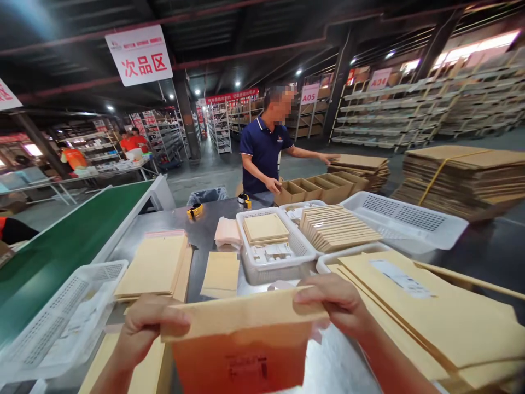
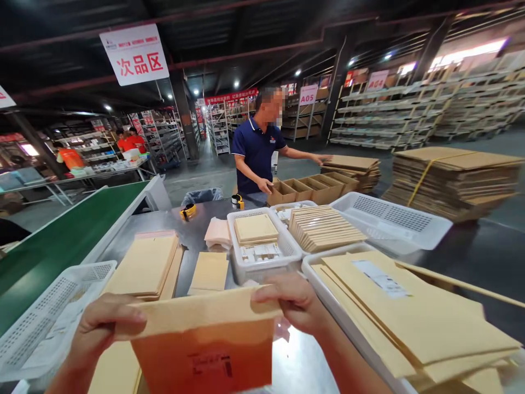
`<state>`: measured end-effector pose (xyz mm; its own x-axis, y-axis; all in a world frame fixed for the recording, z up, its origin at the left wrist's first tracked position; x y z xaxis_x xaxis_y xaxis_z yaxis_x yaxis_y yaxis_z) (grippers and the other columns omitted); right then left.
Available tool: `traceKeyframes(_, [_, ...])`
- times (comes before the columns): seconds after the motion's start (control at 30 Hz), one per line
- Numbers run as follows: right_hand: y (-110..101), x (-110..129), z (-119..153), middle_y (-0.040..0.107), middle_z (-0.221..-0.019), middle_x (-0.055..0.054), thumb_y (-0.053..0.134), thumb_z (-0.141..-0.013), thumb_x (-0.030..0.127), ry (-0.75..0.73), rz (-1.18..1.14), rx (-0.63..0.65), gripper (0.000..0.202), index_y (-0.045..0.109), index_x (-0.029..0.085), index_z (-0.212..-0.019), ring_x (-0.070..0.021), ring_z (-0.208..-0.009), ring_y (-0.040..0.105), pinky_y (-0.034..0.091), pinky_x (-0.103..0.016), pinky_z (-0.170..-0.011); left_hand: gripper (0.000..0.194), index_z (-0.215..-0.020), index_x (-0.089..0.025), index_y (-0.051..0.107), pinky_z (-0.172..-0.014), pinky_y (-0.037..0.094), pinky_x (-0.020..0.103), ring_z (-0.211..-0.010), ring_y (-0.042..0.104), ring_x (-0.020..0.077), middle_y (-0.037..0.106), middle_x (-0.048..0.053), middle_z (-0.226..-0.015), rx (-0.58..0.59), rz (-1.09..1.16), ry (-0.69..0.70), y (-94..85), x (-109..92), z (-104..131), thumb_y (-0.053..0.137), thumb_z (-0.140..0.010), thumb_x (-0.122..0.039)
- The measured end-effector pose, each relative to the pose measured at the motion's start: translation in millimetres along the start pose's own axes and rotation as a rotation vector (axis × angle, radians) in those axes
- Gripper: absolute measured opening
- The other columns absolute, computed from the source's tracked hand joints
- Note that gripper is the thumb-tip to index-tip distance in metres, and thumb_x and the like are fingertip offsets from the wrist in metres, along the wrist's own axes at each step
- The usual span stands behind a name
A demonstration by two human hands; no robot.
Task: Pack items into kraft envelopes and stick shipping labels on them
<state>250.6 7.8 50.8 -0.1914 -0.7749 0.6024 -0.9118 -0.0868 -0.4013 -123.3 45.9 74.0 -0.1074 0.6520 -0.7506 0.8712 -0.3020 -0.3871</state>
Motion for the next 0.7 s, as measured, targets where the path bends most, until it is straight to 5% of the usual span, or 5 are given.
traceKeyframes(0.2, [4,10,5,0.07,-0.077,-0.007,0.045,-0.094,0.041,0.117,-0.011,-0.01,0.035,0.073,0.022,-0.088,-0.0175,-0.067,0.066,0.049,-0.026,-0.059,0.037,-0.063,-0.019,0.068,-0.05,0.044,0.024,-0.054,0.055,0.0143,0.061,0.002,-0.056,-0.152,0.163,-0.166,20.2,5,-4,0.056,-0.079,-0.05])
traceKeyframes(0.37, [12,-8,12,0.054,-0.049,0.003,0.064,-0.083,0.043,0.261,0.36,-0.197,0.033,0.056,0.021,-0.059,-0.0102,-0.042,0.047,0.035,-0.021,-0.04,0.036,-0.054,-0.02,0.037,-0.047,0.037,0.016,-0.048,0.046,0.0071,0.044,-0.007,-0.049,-0.253,-0.223,-0.119,36.1,9,-5,0.067,-0.074,-0.024])
traceKeyframes(0.53, [22,-20,13,0.072,-0.069,-0.001,0.052,-0.092,0.042,0.177,0.914,-0.409,0.027,0.064,0.019,-0.102,-0.0099,-0.038,0.051,0.038,-0.023,-0.04,0.012,-0.09,-0.022,0.056,-0.055,0.05,0.016,-0.059,0.065,0.0095,0.069,-0.002,-0.072,-0.314,-0.474,0.079,56.6,13,1,0.06,-0.081,-0.014])
traceKeyframes(0.63, [58,-1,-6,0.076,-0.087,-0.006,0.05,-0.095,0.039,-0.033,0.965,-0.229,0.031,0.06,0.017,-0.115,-0.0134,-0.057,0.066,0.046,-0.024,-0.053,0.029,-0.112,-0.021,0.054,-0.063,0.055,0.02,-0.072,0.071,0.0138,0.075,0.003,-0.084,-0.195,-0.535,0.206,85.0,5,-2,0.055,-0.084,-0.012])
traceKeyframes(0.7, [83,9,-20,0.074,-0.074,-0.003,0.044,-0.097,0.039,-0.109,0.866,-0.008,0.029,0.064,0.019,-0.103,-0.0145,-0.058,0.066,0.044,-0.025,-0.053,0.025,-0.107,-0.02,0.057,-0.061,0.055,0.022,-0.07,0.071,0.0158,0.076,0.004,-0.082,-0.087,-0.532,0.351,100.8,-4,-6,0.049,-0.085,-0.01])
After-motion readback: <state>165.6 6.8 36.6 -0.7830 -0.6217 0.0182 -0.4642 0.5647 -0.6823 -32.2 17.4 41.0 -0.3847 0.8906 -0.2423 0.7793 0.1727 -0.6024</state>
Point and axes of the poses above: each hand's wrist, its own z-axis away from the middle knuckle, its own y-axis out of the palm, x = y × z, the point moved 1 cm from there along -z, towards the middle knuckle
